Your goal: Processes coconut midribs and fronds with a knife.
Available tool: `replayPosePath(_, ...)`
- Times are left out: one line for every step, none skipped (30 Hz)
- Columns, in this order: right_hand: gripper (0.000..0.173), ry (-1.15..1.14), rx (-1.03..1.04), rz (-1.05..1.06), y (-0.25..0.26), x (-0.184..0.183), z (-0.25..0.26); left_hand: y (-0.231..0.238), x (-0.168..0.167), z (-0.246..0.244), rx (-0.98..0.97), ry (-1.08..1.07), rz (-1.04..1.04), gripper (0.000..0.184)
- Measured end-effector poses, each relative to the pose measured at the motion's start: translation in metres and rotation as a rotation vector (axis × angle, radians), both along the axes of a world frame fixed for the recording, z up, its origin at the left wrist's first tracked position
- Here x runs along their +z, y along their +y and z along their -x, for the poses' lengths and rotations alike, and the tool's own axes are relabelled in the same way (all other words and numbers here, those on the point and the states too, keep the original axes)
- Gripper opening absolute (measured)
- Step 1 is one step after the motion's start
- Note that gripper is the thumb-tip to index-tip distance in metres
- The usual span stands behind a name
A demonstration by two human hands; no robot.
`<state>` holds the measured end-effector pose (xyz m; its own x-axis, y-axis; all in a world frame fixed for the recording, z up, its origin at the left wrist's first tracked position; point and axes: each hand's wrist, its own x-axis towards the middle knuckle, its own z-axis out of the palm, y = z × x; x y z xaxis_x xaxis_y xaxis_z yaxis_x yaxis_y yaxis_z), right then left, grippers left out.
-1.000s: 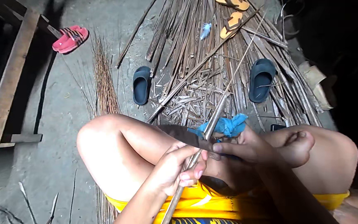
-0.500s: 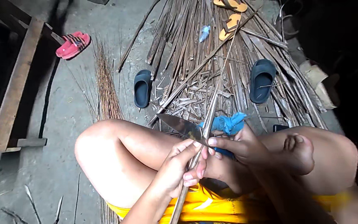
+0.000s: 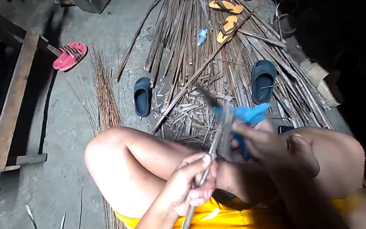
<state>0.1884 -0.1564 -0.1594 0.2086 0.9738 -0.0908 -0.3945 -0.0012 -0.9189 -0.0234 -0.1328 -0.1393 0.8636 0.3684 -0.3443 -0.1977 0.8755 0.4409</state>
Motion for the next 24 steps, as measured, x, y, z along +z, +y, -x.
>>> replayPosePath(0.022, -0.015, -0.062, -0.014, 0.004, 0.000, -0.015, -0.005, -0.001, 0.001, -0.023, -0.014, -0.015, 0.033)
replayPosePath(0.020, -0.026, -0.070, -0.034, 0.007, 0.001, -0.030, -0.007, -0.004, 0.000, -0.045, -0.036, -0.041, 0.032)
replayPosePath(0.018, -0.018, -0.047, -0.033, 0.008, 0.004, -0.040, -0.008, -0.006, -0.002, -0.050, -0.044, -0.062, 0.032)
replayPosePath(0.018, -0.001, -0.010, -0.011, 0.007, 0.006, -0.043, -0.008, -0.007, -0.005, -0.037, -0.032, -0.077, 0.033)
replayPosePath(0.017, 0.008, 0.025, -0.002, 0.006, 0.004, -0.041, -0.006, -0.007, -0.006, -0.019, -0.014, -0.088, 0.034)
replayPosePath(0.017, 0.006, 0.022, -0.009, 0.006, 0.001, -0.038, -0.003, -0.007, -0.008, -0.001, 0.005, -0.092, 0.036)
replayPosePath(0.017, -0.025, 0.004, -0.020, 0.007, -0.002, -0.034, 0.000, -0.006, -0.008, 0.012, 0.027, -0.094, 0.038)
replayPosePath(0.018, -0.060, -0.018, -0.026, 0.008, -0.004, -0.032, 0.001, -0.006, -0.008, 0.021, 0.048, -0.099, 0.039)
replayPosePath(0.019, -0.065, -0.010, -0.036, 0.008, -0.005, -0.033, 0.002, -0.005, -0.008, 0.029, 0.065, -0.103, 0.041)
replayPosePath(0.019, -0.036, 0.036, -0.041, 0.007, -0.004, -0.034, 0.002, -0.005, -0.008, 0.039, 0.075, -0.102, 0.041)
replayPosePath(0.017, -0.009, 0.124, -0.037, 0.004, -0.002, -0.034, 0.002, -0.004, -0.008, 0.050, 0.079, -0.096, 0.043)
replayPosePath(0.014, 0.020, 0.232, -0.023, 0.002, -0.001, -0.032, 0.002, -0.004, -0.009, 0.059, 0.081, -0.097, 0.043)
replayPosePath(0.010, 0.048, 0.345, -0.011, 0.000, 0.001, -0.027, 0.002, -0.003, -0.009, 0.065, 0.086, -0.097, 0.042)
replayPosePath(0.007, 0.077, 0.430, -0.003, -0.002, 0.002, -0.020, 0.002, -0.003, -0.009, 0.065, 0.090, -0.098, 0.042)
replayPosePath(0.008, 0.094, 0.479, -0.002, -0.002, 0.002, -0.011, 0.002, -0.004, -0.008, 0.063, 0.088, -0.096, 0.042)
replayPosePath(0.011, 0.111, 0.503, 0.002, -0.003, 0.002, -0.003, 0.001, -0.006, -0.008, 0.059, 0.074, -0.091, 0.041)
replayPosePath(0.013, 0.140, 0.512, 0.022, -0.005, 0.002, 0.003, 0.000, -0.008, -0.007, 0.062, 0.054, -0.083, 0.041)
replayPosePath(0.015, 0.156, 0.512, 0.044, -0.006, 0.003, 0.008, -0.001, -0.010, -0.006, 0.068, 0.035, -0.076, 0.040)
replayPosePath(0.016, 0.169, 0.508, 0.062, -0.007, 0.004, 0.010, -0.002, -0.011, -0.006, 0.079, 0.033, -0.070, 0.040)
replayPosePath(0.017, 0.184, 0.506, 0.070, -0.007, 0.004, 0.011, -0.002, -0.010, -0.007, 0.089, 0.036, -0.065, 0.041)
replayPosePath(0.017, 0.195, 0.511, 0.067, -0.006, 0.003, 0.013, -0.002, -0.010, -0.007, 0.098, 0.046, -0.069, 0.041)
replayPosePath(0.018, 0.197, 0.516, 0.067, -0.005, 0.004, 0.014, -0.003, -0.009, -0.007, 0.103, 0.053, -0.079, 0.042)
replayPosePath(0.018, 0.190, 0.515, 0.066, -0.006, 0.005, 0.014, -0.003, -0.009, -0.007, 0.106, 0.059, -0.092, 0.043)
replayPosePath(0.017, 0.180, 0.504, 0.055, -0.006, 0.004, 0.014, -0.004, -0.009, -0.007, 0.106, 0.065, -0.104, 0.043)
